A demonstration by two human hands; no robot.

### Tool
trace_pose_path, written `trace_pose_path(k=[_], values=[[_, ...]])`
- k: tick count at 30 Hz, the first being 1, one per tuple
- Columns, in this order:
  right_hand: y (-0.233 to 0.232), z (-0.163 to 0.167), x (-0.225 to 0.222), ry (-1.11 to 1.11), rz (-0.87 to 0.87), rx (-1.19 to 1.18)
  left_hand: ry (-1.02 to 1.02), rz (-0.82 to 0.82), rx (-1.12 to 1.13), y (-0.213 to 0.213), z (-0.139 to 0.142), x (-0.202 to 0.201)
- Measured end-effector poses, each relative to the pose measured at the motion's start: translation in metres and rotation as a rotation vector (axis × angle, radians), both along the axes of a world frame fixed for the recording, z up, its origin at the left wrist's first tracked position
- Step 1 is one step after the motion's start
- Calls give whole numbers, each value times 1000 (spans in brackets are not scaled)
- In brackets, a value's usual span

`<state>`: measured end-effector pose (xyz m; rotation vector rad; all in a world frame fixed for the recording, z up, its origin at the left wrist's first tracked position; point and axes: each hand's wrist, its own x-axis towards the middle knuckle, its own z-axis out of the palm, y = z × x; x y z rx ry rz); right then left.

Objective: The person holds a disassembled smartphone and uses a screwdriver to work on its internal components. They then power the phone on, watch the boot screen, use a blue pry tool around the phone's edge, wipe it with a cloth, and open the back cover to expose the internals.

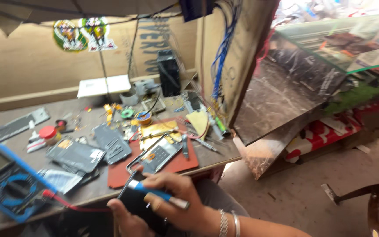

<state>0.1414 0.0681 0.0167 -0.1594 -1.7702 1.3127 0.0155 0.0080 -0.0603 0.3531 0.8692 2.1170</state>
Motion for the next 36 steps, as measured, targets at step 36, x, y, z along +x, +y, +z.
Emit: trace_pose_path(k=[36], values=[[12, 11, 8, -85, -44, 10, 87, -280, 307, -7, 43, 16]])
